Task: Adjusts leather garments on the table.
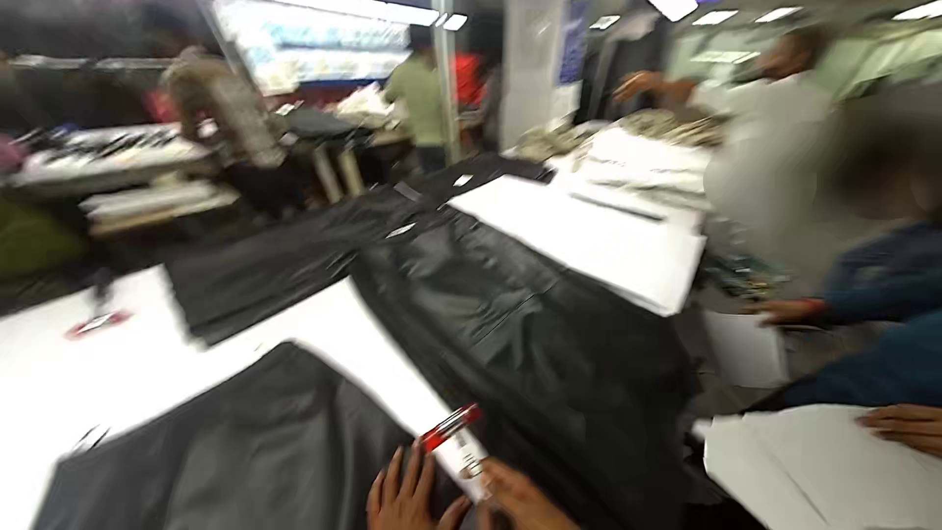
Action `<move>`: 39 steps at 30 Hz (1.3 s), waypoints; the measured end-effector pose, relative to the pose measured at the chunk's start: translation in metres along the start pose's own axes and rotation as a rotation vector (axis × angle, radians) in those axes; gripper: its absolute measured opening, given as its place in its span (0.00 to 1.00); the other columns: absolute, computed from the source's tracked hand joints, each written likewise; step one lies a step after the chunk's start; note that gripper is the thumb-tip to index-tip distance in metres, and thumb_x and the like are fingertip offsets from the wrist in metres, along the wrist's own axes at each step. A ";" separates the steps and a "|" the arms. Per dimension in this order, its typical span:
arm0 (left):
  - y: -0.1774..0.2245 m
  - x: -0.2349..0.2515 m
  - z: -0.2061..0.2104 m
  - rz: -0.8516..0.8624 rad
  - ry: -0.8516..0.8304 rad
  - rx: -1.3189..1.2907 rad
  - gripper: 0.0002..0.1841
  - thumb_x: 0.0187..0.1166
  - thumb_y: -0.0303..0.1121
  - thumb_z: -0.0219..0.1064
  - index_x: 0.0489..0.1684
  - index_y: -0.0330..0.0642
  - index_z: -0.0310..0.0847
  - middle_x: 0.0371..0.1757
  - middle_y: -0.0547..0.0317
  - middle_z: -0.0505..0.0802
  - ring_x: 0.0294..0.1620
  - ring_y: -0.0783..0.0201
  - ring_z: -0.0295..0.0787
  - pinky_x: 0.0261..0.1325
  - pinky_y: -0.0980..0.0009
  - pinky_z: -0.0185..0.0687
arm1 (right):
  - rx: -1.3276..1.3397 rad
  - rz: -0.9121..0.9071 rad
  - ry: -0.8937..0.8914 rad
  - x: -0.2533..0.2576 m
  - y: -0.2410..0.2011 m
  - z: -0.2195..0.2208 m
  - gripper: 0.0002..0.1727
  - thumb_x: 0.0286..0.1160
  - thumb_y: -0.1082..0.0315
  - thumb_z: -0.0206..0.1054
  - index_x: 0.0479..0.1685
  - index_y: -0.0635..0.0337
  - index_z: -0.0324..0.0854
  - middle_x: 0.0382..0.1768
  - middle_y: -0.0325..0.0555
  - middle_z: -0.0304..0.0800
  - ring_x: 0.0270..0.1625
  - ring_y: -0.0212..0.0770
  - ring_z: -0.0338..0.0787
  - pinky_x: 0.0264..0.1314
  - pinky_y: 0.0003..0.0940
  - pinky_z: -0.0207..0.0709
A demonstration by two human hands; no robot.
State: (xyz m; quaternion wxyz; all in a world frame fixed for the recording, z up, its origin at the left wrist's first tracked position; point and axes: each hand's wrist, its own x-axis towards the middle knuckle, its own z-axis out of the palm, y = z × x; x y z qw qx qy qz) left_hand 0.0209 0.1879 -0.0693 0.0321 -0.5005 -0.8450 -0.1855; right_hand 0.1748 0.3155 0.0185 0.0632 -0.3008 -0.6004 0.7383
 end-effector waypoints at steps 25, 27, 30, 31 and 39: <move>0.001 0.019 -0.014 -0.241 -0.402 0.036 0.66 0.45 0.95 0.45 0.95 0.71 0.52 0.98 0.68 0.47 0.98 0.45 0.30 0.90 0.30 0.22 | -1.125 -0.597 0.235 -0.015 0.046 -0.020 0.26 0.90 0.61 0.50 0.83 0.51 0.77 0.30 0.46 0.88 0.22 0.41 0.85 0.24 0.39 0.82; 0.001 0.021 -0.015 -0.251 -0.418 0.020 0.65 0.46 0.95 0.46 0.95 0.71 0.52 0.98 0.67 0.46 0.98 0.44 0.29 0.90 0.30 0.21 | -1.006 -0.670 0.267 -0.019 0.023 -0.014 0.25 0.92 0.61 0.48 0.82 0.58 0.77 0.35 0.47 0.91 0.24 0.35 0.84 0.28 0.32 0.83; 0.001 0.017 -0.013 -0.245 -0.377 0.022 0.65 0.44 0.95 0.47 0.94 0.71 0.55 0.98 0.66 0.49 0.98 0.43 0.31 0.90 0.29 0.24 | -0.940 -0.797 0.341 -0.028 0.009 -0.006 0.25 0.94 0.60 0.48 0.82 0.61 0.74 0.42 0.52 0.91 0.33 0.32 0.86 0.38 0.24 0.83; -0.001 0.018 -0.013 -0.244 -0.367 0.022 0.66 0.44 0.95 0.47 0.94 0.71 0.56 0.98 0.67 0.49 0.98 0.44 0.31 0.90 0.29 0.24 | -1.007 -0.774 0.340 -0.024 0.020 -0.008 0.25 0.94 0.60 0.48 0.81 0.60 0.75 0.39 0.51 0.91 0.30 0.35 0.87 0.35 0.28 0.84; 0.000 0.019 -0.015 -0.257 -0.391 0.021 0.65 0.45 0.95 0.47 0.94 0.72 0.53 0.98 0.68 0.48 0.98 0.45 0.29 0.90 0.30 0.22 | -1.031 -0.717 0.316 -0.018 0.016 -0.010 0.26 0.94 0.59 0.46 0.83 0.61 0.74 0.39 0.49 0.92 0.25 0.33 0.85 0.29 0.29 0.82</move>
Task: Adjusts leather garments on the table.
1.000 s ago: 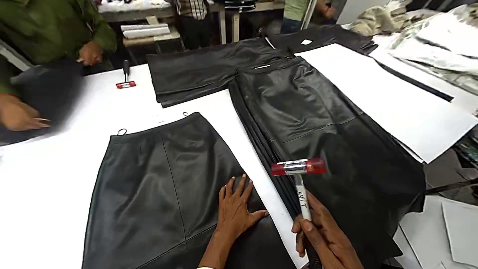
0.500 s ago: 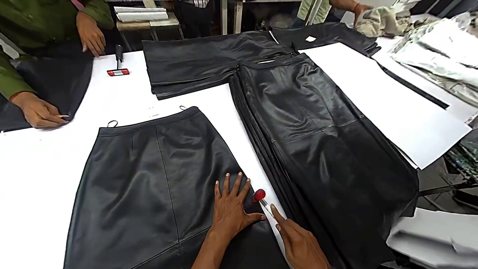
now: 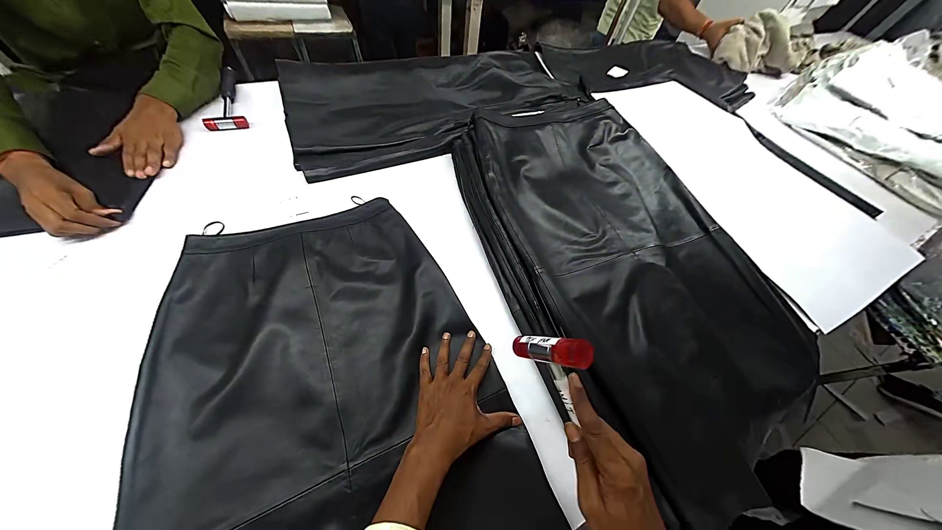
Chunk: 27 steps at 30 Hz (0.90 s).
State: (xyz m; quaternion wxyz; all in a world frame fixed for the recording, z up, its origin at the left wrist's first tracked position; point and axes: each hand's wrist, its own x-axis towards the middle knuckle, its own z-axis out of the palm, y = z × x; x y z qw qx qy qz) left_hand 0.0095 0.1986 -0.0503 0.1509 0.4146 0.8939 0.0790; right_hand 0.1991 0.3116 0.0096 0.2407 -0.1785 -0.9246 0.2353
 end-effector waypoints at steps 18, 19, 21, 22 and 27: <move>0.001 -0.001 -0.002 -0.002 -0.072 0.015 0.69 0.41 0.96 0.44 0.96 0.70 0.48 0.99 0.67 0.44 0.98 0.43 0.26 0.89 0.28 0.19 | -0.132 0.095 -0.201 -0.026 -0.002 0.000 0.26 0.89 0.66 0.51 0.85 0.55 0.73 0.31 0.51 0.90 0.23 0.45 0.87 0.24 0.42 0.82; 0.001 -0.001 -0.003 -0.002 -0.086 0.015 0.69 0.41 0.96 0.45 0.96 0.71 0.46 0.99 0.67 0.42 0.98 0.43 0.24 0.89 0.28 0.17 | -0.175 0.142 -0.334 -0.028 0.001 0.002 0.29 0.88 0.66 0.51 0.89 0.47 0.68 0.31 0.50 0.89 0.24 0.49 0.88 0.25 0.47 0.82; 0.002 0.000 -0.006 0.001 -0.104 0.021 0.70 0.40 0.96 0.46 0.97 0.70 0.45 0.99 0.67 0.41 0.98 0.43 0.23 0.88 0.28 0.16 | -0.150 0.129 -0.319 -0.028 0.003 0.002 0.28 0.89 0.64 0.51 0.89 0.47 0.69 0.31 0.50 0.89 0.23 0.49 0.87 0.24 0.46 0.82; 0.002 0.002 -0.008 -0.002 -0.112 0.019 0.70 0.40 0.96 0.47 0.97 0.70 0.44 0.99 0.66 0.41 0.98 0.43 0.23 0.88 0.28 0.16 | -0.107 0.098 -0.221 -0.027 0.000 0.000 0.26 0.90 0.65 0.52 0.86 0.53 0.72 0.32 0.50 0.90 0.23 0.46 0.87 0.24 0.43 0.82; 0.001 0.000 -0.005 0.000 -0.097 0.028 0.71 0.38 0.97 0.46 0.97 0.71 0.45 0.99 0.68 0.41 0.98 0.44 0.24 0.89 0.29 0.18 | -0.161 0.139 -0.281 -0.039 0.004 0.010 0.28 0.87 0.66 0.52 0.87 0.47 0.71 0.30 0.49 0.89 0.22 0.48 0.88 0.23 0.46 0.82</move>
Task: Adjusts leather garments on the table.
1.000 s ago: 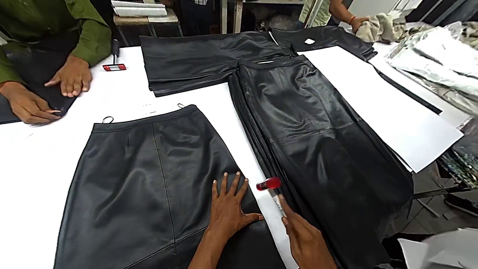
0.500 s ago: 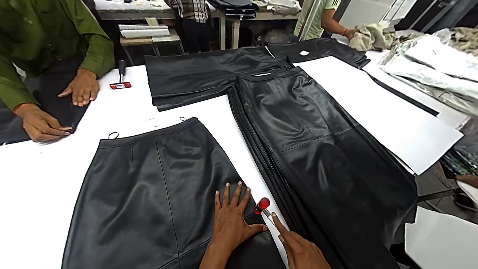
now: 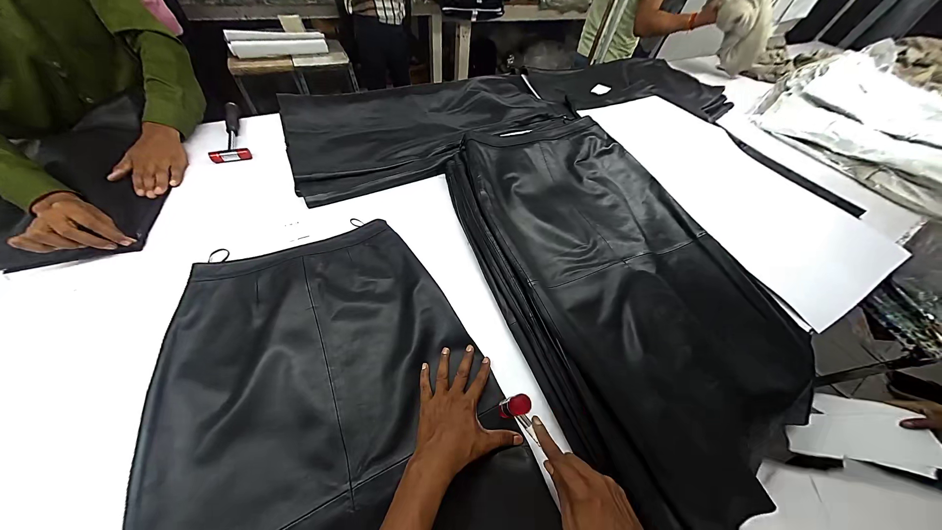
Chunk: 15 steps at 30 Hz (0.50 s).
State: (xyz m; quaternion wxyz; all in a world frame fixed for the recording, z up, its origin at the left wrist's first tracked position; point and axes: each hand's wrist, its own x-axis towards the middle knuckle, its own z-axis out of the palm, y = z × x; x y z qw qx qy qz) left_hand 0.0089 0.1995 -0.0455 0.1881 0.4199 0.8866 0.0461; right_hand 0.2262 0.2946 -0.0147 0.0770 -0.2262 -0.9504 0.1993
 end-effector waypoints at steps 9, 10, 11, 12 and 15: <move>-0.004 0.000 0.006 0.040 0.084 0.028 0.71 0.40 0.97 0.44 0.96 0.65 0.50 0.99 0.66 0.44 0.98 0.42 0.28 0.89 0.28 0.19 | -0.199 0.088 0.195 0.040 0.011 0.001 0.29 0.81 0.67 0.52 0.81 0.43 0.79 0.34 0.47 0.87 0.27 0.45 0.88 0.23 0.40 0.81; -0.005 0.000 0.008 0.056 0.105 0.028 0.69 0.45 0.96 0.42 0.96 0.64 0.51 0.98 0.65 0.46 0.98 0.41 0.29 0.89 0.28 0.20 | -0.244 0.086 0.180 0.045 0.011 0.004 0.30 0.77 0.70 0.55 0.79 0.38 0.81 0.35 0.47 0.88 0.30 0.46 0.89 0.25 0.40 0.82; -0.007 0.000 0.010 0.075 0.136 0.025 0.64 0.53 0.93 0.38 0.95 0.63 0.55 0.98 0.63 0.48 0.98 0.41 0.32 0.89 0.27 0.21 | -0.272 0.076 0.176 0.049 0.010 0.008 0.31 0.73 0.72 0.58 0.77 0.35 0.83 0.37 0.47 0.88 0.34 0.47 0.90 0.28 0.40 0.82; -0.008 0.000 0.012 0.091 0.155 0.022 0.58 0.62 0.89 0.36 0.94 0.63 0.58 0.98 0.63 0.50 0.98 0.41 0.33 0.89 0.27 0.22 | -0.293 0.066 0.179 0.051 0.008 0.012 0.32 0.71 0.73 0.60 0.75 0.32 0.84 0.39 0.48 0.88 0.37 0.48 0.89 0.31 0.40 0.82; -0.009 0.000 0.009 0.096 0.091 0.023 0.49 0.74 0.81 0.35 0.93 0.62 0.60 0.98 0.63 0.46 0.98 0.42 0.28 0.88 0.28 0.17 | -0.312 0.051 0.250 0.055 0.004 0.020 0.32 0.69 0.74 0.61 0.71 0.29 0.87 0.39 0.46 0.89 0.39 0.48 0.89 0.35 0.40 0.81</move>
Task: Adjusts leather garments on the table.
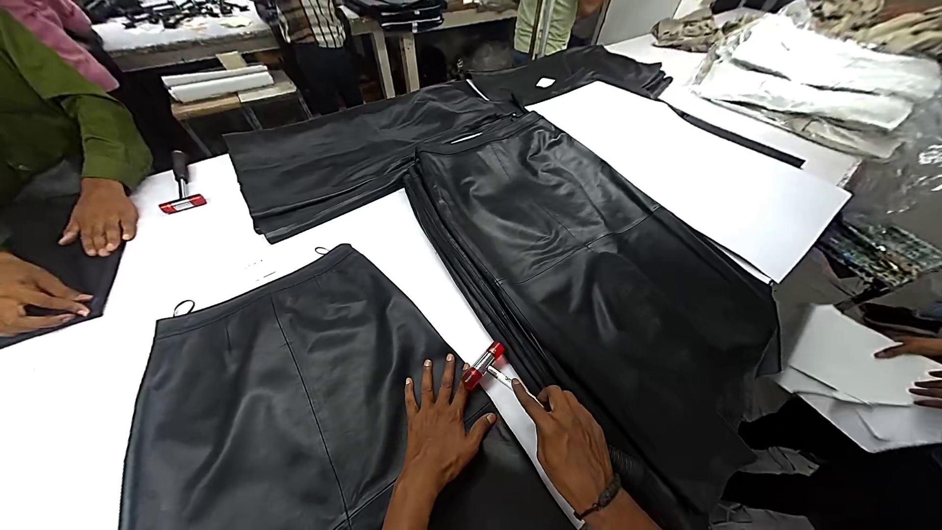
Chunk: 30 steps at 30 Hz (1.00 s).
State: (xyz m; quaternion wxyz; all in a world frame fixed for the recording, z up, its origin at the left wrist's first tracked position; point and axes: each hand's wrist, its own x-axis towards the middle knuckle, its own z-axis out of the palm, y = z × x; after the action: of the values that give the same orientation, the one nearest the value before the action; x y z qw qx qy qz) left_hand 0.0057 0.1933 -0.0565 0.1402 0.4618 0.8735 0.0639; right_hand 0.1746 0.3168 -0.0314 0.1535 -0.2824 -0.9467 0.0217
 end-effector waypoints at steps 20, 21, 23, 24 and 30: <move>0.002 0.002 -0.002 -0.043 -0.049 -0.002 0.52 0.70 0.83 0.38 0.97 0.67 0.46 0.99 0.67 0.42 0.98 0.46 0.23 0.89 0.31 0.14 | 0.356 -0.112 -0.335 0.023 -0.002 0.010 0.17 0.85 0.63 0.56 0.50 0.59 0.92 0.37 0.50 0.93 0.42 0.49 0.95 0.48 0.44 0.87; 0.002 0.002 -0.002 -0.047 -0.059 -0.002 0.52 0.70 0.83 0.38 0.97 0.67 0.45 0.99 0.67 0.41 0.98 0.46 0.22 0.89 0.31 0.13 | 0.350 -0.132 -0.305 0.023 -0.002 0.014 0.17 0.84 0.63 0.57 0.47 0.58 0.92 0.35 0.50 0.93 0.40 0.48 0.95 0.45 0.44 0.87; 0.002 0.001 -0.002 -0.049 -0.065 -0.003 0.52 0.70 0.83 0.37 0.97 0.68 0.45 0.99 0.68 0.40 0.98 0.46 0.21 0.89 0.31 0.13 | 0.347 -0.156 -0.304 0.024 -0.001 0.015 0.16 0.84 0.62 0.57 0.43 0.57 0.92 0.33 0.49 0.93 0.39 0.47 0.94 0.44 0.44 0.86; 0.001 0.001 -0.002 -0.048 -0.058 -0.002 0.52 0.70 0.84 0.37 0.97 0.68 0.46 0.99 0.69 0.41 0.98 0.47 0.21 0.89 0.31 0.14 | 0.340 -0.161 -0.318 0.025 -0.002 0.015 0.16 0.84 0.62 0.57 0.43 0.58 0.92 0.33 0.49 0.92 0.39 0.48 0.94 0.44 0.44 0.86; 0.001 0.000 0.000 -0.045 -0.047 -0.014 0.51 0.70 0.83 0.38 0.96 0.68 0.47 0.99 0.68 0.41 0.98 0.47 0.22 0.89 0.31 0.14 | 0.262 -0.173 -0.432 0.032 -0.006 0.008 0.16 0.84 0.64 0.55 0.42 0.62 0.89 0.34 0.53 0.91 0.40 0.52 0.93 0.43 0.48 0.84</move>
State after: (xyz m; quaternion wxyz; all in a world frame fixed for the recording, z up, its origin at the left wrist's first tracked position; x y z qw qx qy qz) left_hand 0.0067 0.1943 -0.0563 0.1654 0.4425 0.8796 0.0561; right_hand 0.1436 0.3299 -0.0294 -0.0154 -0.1668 -0.9673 0.1906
